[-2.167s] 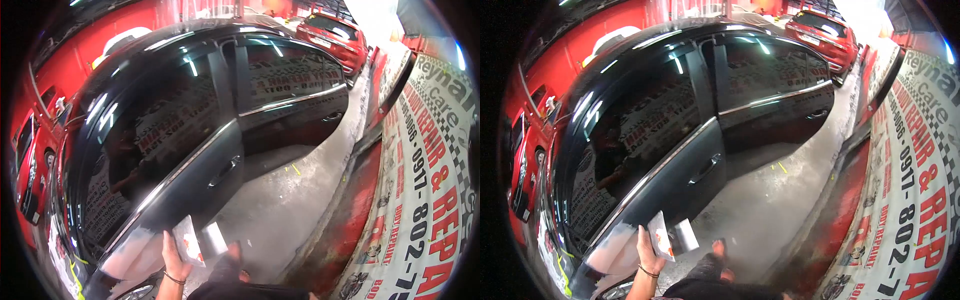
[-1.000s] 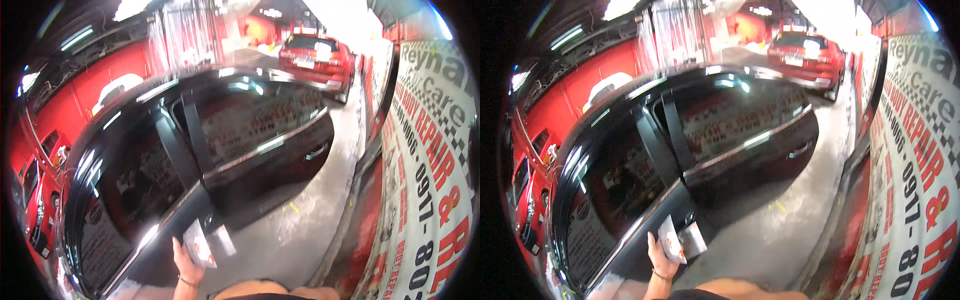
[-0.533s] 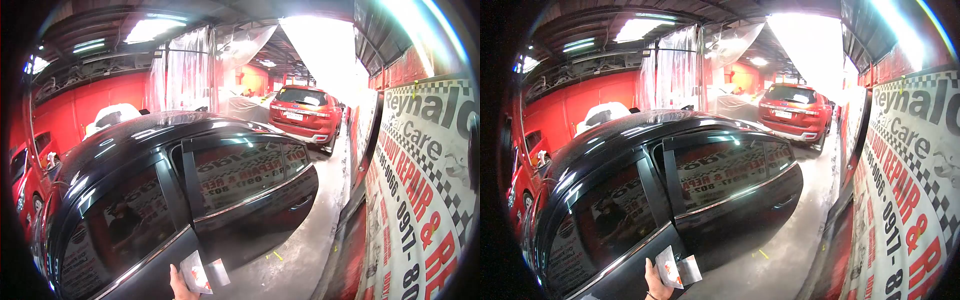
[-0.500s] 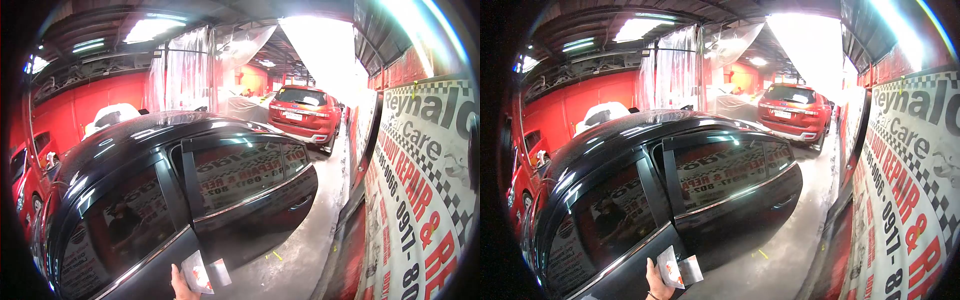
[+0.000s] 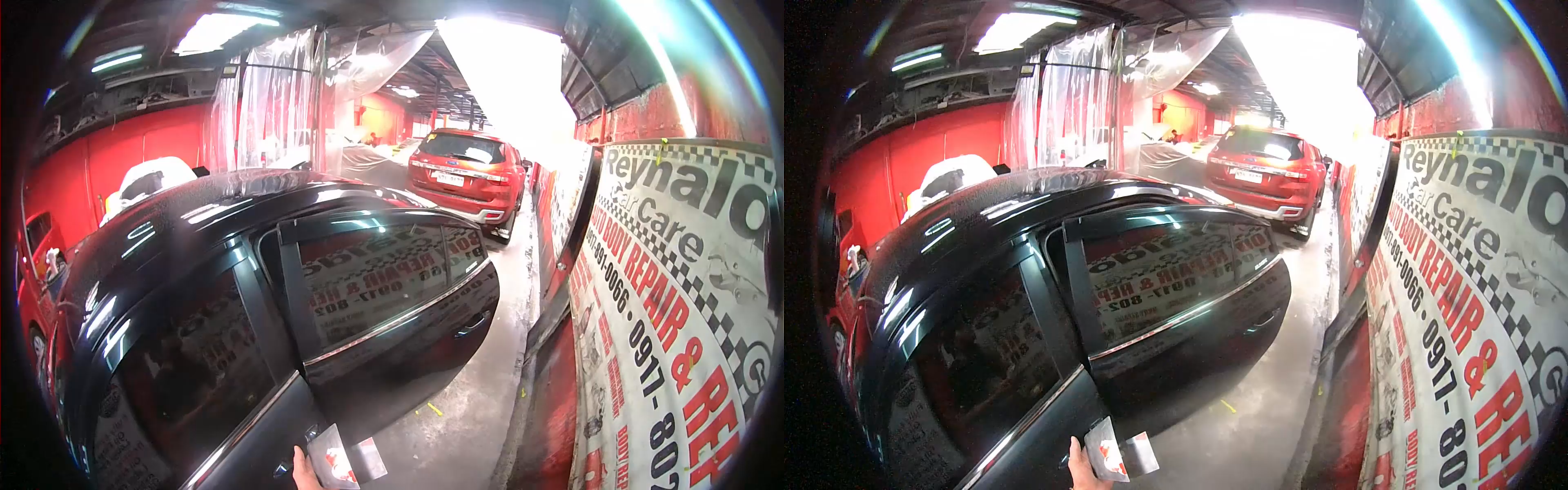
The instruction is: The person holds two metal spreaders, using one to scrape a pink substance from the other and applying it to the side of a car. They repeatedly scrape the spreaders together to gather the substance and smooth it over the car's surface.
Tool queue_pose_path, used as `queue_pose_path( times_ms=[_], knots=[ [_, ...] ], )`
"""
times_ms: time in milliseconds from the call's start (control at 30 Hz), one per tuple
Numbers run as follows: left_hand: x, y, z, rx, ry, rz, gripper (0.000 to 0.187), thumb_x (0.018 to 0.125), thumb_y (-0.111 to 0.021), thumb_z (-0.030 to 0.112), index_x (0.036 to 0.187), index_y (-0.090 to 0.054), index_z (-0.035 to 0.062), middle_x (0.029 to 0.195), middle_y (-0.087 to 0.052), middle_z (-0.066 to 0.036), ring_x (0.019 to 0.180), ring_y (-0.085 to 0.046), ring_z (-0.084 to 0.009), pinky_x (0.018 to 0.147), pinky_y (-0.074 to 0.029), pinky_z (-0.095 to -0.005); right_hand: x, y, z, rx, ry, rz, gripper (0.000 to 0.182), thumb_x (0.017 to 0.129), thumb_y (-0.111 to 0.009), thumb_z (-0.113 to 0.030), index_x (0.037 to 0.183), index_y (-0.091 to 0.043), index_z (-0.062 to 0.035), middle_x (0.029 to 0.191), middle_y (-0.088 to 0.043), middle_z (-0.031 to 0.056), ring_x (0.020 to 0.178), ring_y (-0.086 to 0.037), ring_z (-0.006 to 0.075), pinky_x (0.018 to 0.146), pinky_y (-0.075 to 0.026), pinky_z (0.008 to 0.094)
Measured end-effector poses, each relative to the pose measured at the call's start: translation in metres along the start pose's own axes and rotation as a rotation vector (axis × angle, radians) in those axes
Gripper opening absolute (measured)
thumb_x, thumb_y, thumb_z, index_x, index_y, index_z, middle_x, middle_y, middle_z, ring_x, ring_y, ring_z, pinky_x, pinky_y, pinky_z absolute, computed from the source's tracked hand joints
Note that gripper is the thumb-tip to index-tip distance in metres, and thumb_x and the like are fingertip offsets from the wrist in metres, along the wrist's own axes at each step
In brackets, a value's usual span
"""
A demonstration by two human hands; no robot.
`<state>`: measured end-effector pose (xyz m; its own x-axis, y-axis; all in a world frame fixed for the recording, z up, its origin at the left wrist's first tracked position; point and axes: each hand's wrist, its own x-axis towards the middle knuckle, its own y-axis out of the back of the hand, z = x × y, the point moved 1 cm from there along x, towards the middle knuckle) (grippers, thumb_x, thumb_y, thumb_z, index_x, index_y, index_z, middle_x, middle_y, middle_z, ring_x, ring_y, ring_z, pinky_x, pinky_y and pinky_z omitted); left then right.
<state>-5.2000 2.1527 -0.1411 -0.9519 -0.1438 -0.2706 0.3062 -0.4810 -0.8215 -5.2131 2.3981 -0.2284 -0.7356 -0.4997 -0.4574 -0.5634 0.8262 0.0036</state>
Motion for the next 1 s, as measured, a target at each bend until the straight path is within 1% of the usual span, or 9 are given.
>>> queue_pose_path(
  times_ms=[100,133,300,400,433,533,600,767,1000],
  knots=[
    [0.003,0.004,0.008,-0.024,-0.003,-0.044,0.071,0.117,-0.043,0.062,0.161,-0.057,0.0078,0.156,-0.066,-0.006,0.142,-0.062,-0.0262,0.121,-0.05,-0.045,0.007,-0.008,-0.002,-0.031,-0.025,-0.005,0.04,0.113,-0.054,-0.039,0.13,-0.075,-0.009,0.13,-0.075,0.0151,0.117,-0.069,0.0301,0.102,-0.056,0.0469],
    [0.007,0.018,0.01,-0.062,0.018,-0.017,0.072,0.113,-0.058,0.058,0.162,-0.055,0.005,0.156,-0.065,-0.014,0.141,-0.063,-0.032,0.122,-0.05,-0.0479,0.011,-0.012,-0.001,-0.044,-0.035,-0.031,0.04,0.113,-0.054,-0.039,0.13,-0.075,-0.009,0.13,-0.075,0.015,0.117,-0.069,0.0301,0.102,-0.056,0.0469],
    [-0.009,0.044,0.049,-0.034,-0.067,-0.034,0.083,0.111,-0.044,0.075,0.143,-0.069,0.0023,0.134,-0.078,-0.012,0.121,-0.073,-0.03,0.112,-0.054,-0.0468,0.013,-0.026,0.004,-0.088,-0.062,-0.083,0.041,0.113,-0.054,-0.04,0.129,-0.075,-0.0091,0.13,-0.076,0.0147,0.118,-0.069,0.0299,0.102,-0.056,0.047],
    [-0.058,0.032,0.081,-0.068,-0.306,0.253,0.08,0.112,-0.043,0.074,0.142,-0.07,0.0048,0.125,-0.079,-0.009,0.111,-0.076,-0.0261,0.101,-0.059,-0.0444,0.007,-0.03,0.014,-0.144,-0.075,-0.163,0.041,0.113,-0.054,-0.04,0.129,-0.075,-0.0091,0.13,-0.076,0.0145,0.118,-0.069,0.0298,0.103,-0.056,0.047],
    [-0.081,0.057,0.09,-0.032,-0.383,0.16,0.084,0.113,-0.041,0.072,0.155,-0.059,0.0026,0.148,-0.07,-0.012,0.135,-0.067,-0.0308,0.119,-0.049,-0.0489,0.004,-0.035,0.024,-0.177,-0.082,-0.199,0.041,0.113,-0.053,-0.04,0.129,-0.075,-0.0092,0.131,-0.076,0.0144,0.118,-0.069,0.0298,0.103,-0.056,0.047],
    [-0.172,0.071,0.106,-0.048,-0.595,0.204,0.085,0.114,-0.039,0.073,0.159,-0.054,0.0022,0.15,-0.068,-0.014,0.136,-0.066,-0.033,0.119,-0.049,-0.0511,-0.006,-0.01,0.047,-0.266,-0.108,-0.263,0.041,0.113,-0.053,-0.041,0.129,-0.075,-0.0092,0.131,-0.076,0.0142,0.118,-0.069,0.0297,0.103,-0.056,0.0471],
    [-0.239,0.084,0.095,-0.142,-0.759,0.242,0.082,0.114,-0.041,0.071,0.155,-0.056,0.0025,0.148,-0.068,-0.015,0.138,-0.065,-0.0333,0.122,-0.048,-0.0524,-0.003,0.005,0.074,-0.352,-0.132,-0.335,0.042,0.114,-0.053,-0.041,0.128,-0.075,-0.0092,0.131,-0.076,0.0141,0.118,-0.069,0.0296,0.103,-0.056,0.0471],
    [-0.382,0.091,0.021,-0.193,-1.071,0.953,0.074,0.117,-0.041,0.065,0.159,-0.056,0.0063,0.152,-0.068,-0.016,0.14,-0.065,-0.0351,0.121,-0.049,-0.056,0.008,0.011,0.158,-0.623,-0.309,-0.464,0.042,0.114,-0.053,-0.042,0.128,-0.075,-0.0093,0.132,-0.076,0.0137,0.118,-0.069,0.0295,0.103,-0.056,0.0471],
    [-0.463,0.1,-0.064,-0.553,-1.036,0.805,0.093,0.115,-0.028,0.074,0.165,-0.047,-0.0016,0.163,-0.058,-0.024,0.153,-0.054,-0.0419,0.131,-0.038,-0.0593,0.001,-0.002,0.327,-1.161,-0.103,-0.838,0.043,0.114,-0.052,-0.043,0.127,-0.075,-0.0094,0.132,-0.076,0.0133,0.119,-0.069,0.0292,0.104,-0.056,0.0472]
  ],
)
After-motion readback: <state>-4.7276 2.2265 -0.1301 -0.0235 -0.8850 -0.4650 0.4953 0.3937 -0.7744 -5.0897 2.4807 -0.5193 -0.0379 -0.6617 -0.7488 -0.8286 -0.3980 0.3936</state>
